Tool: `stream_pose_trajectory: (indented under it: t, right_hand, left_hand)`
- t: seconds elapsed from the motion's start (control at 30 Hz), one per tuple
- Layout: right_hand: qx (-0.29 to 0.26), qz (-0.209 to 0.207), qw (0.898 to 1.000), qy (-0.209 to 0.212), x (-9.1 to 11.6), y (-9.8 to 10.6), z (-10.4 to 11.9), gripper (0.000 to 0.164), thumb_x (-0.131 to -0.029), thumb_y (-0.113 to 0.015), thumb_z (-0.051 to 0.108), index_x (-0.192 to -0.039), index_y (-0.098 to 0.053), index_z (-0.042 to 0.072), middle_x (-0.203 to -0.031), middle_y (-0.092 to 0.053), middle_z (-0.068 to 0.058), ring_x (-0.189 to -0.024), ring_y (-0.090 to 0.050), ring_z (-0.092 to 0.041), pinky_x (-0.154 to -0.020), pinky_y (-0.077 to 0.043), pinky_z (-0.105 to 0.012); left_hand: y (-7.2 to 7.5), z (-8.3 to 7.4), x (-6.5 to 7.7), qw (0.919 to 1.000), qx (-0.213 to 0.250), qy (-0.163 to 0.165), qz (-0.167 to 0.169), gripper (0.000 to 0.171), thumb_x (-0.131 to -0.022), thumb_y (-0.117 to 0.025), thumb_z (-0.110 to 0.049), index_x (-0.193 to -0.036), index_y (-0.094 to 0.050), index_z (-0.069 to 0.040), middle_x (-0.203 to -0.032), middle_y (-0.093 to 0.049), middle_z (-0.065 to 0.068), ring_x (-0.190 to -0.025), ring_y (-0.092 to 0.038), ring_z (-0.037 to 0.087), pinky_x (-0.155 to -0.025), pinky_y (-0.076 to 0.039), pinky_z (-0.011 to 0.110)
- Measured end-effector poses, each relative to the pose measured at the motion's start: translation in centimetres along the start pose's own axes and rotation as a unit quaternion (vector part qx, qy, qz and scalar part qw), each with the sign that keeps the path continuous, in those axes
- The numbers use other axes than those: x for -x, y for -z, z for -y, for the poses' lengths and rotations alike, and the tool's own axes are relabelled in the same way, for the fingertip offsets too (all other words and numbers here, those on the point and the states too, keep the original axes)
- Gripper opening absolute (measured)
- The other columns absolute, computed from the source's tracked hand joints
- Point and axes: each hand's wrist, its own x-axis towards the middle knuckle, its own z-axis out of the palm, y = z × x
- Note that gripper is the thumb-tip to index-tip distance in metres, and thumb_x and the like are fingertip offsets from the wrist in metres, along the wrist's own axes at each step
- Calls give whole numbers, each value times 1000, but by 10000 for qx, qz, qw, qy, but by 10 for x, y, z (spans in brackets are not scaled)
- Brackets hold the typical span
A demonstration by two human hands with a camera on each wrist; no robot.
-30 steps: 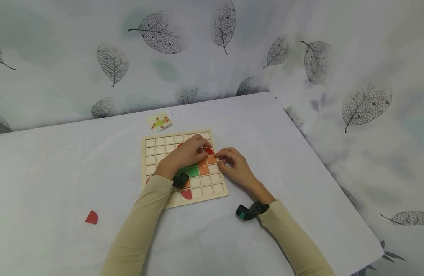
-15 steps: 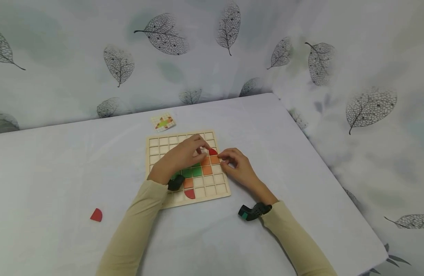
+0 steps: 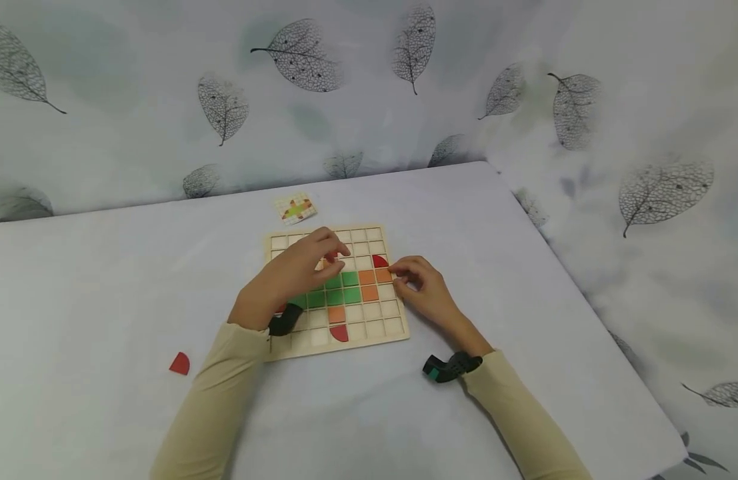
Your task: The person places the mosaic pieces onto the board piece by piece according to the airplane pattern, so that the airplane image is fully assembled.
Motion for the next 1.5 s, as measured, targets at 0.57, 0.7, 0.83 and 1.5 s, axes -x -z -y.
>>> stream_pose_trajectory:
  t: [0.57,0.7,0.83,1.5]
  right_hand:
    - [-42,52,9999,87,4,5,43,23,-87,-61,-13,-109,-63,-15,-115,-57,-29,-96,-58,-39,-84,-52,-39]
    - [-30,75,9998,181,4,4,39,23,-87,-61,-12,-110,-63,-15,-116,-57,-29,-96,-58,-39,-83,-51,-42]
    - [43,62,9997,232,4,5,37,23,-88,-61,-11,-111,-63,-14,-116,-57,-28,-94,-58,-36,-83,-51,-42]
    - [24,81,9997,211,4,5,37,23,-89,-61,-11,-111,-63,-14,-116,-57,-28,-96,-58,-35,-83,-52,-42]
  left_hand:
    - [15,-7,47,9987,-461,47,-190,15,-92,-65,-7,-106,-67,-1,-104,-62,9,-90,-62,22,-79,-52,36]
    - [17,-1,59,9980,-528,-88,-344,14,-90,-65,-5,-103,-68,0,-100,-63,9,-85,-62,21,-75,-52,34]
    - [20,3,69,9977,-568,-8,-374,14,-89,-68,-6,-102,-68,-2,-99,-64,8,-88,-64,21,-75,-53,35]
    - [37,16,115,9916,-917,821,-398,19,-88,-70,-5,-106,-69,-5,-99,-64,4,-88,-63,21,-77,-54,40]
